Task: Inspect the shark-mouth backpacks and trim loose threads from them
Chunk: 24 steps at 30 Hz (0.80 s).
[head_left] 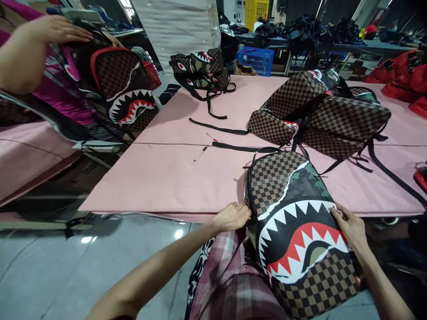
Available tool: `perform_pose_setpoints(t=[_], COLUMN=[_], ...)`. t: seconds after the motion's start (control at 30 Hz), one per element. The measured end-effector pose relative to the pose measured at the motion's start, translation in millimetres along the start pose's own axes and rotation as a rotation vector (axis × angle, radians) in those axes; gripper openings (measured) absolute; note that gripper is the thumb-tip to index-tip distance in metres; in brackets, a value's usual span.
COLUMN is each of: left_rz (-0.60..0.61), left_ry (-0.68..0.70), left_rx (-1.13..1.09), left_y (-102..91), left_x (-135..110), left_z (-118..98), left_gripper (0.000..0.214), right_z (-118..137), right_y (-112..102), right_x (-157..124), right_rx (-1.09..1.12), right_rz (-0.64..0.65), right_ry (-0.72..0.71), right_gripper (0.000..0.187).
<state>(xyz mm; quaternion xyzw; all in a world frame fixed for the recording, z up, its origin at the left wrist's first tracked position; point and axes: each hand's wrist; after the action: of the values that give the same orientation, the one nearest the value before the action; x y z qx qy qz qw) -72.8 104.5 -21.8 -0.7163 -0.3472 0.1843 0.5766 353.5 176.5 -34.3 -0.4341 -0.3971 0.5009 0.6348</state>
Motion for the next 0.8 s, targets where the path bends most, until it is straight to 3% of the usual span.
perform_pose_setpoints(t=[0.1,0.17,0.33,0.47,0.53,0.6,0.7,0.8], left_rz=[-0.05,-0.038,-0.073,-0.193,-0.281,-0.403,-0.532,-0.455], left_ry=[0.093,0.043,-0.395,-0.694,-0.773,-0.826,-0.873,-0.831], left_rx=[0.045,0.051,0.039,0.027,-0.023,-0.128,-0.566,-0.919], left_y=[-8.5,-14.0,-24.4,-38.5,-47.1,-51.2,-39.0,-5.9], left_x=[0,-1,7,43,66,84,87,57], left_z=[13,21,39,60,74,83,77,44], left_gripper=[0.028,0.028,0.031,0.037,0.036,0.033,0.033,0.038], right_z=[-2,-2,0,-2,-3,-4,-3,0], right_y=[4,6,13,19,21,23,23,22], right_x=[-1,-3,-6,-8,-8,-8,-8,-10], right_rx=[-0.017,-0.021,-0.085,-0.099,-0.093,-0.098,-0.105,-0.105], right_rz=[-0.004,-0.008,-0.056,-0.062,-0.053,-0.055,-0.068,-0.073], right_ry=[-0.019,-0.03,-0.074,-0.11,-0.12,-0.103,-0.047,-0.025], right_gripper=[0.067,0.066,0.06,0.057,0.055,0.054,0.054,0.055])
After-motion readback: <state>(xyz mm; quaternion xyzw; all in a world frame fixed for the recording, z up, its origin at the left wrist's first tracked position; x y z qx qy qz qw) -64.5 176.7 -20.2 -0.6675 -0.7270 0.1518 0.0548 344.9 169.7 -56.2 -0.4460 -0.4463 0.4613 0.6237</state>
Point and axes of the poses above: each hand's wrist, its own x-axis towards the middle knuckle, its own y-axis out of the palm, z = x × y, and after that the axes turned 14 degrees about -x, right-handed
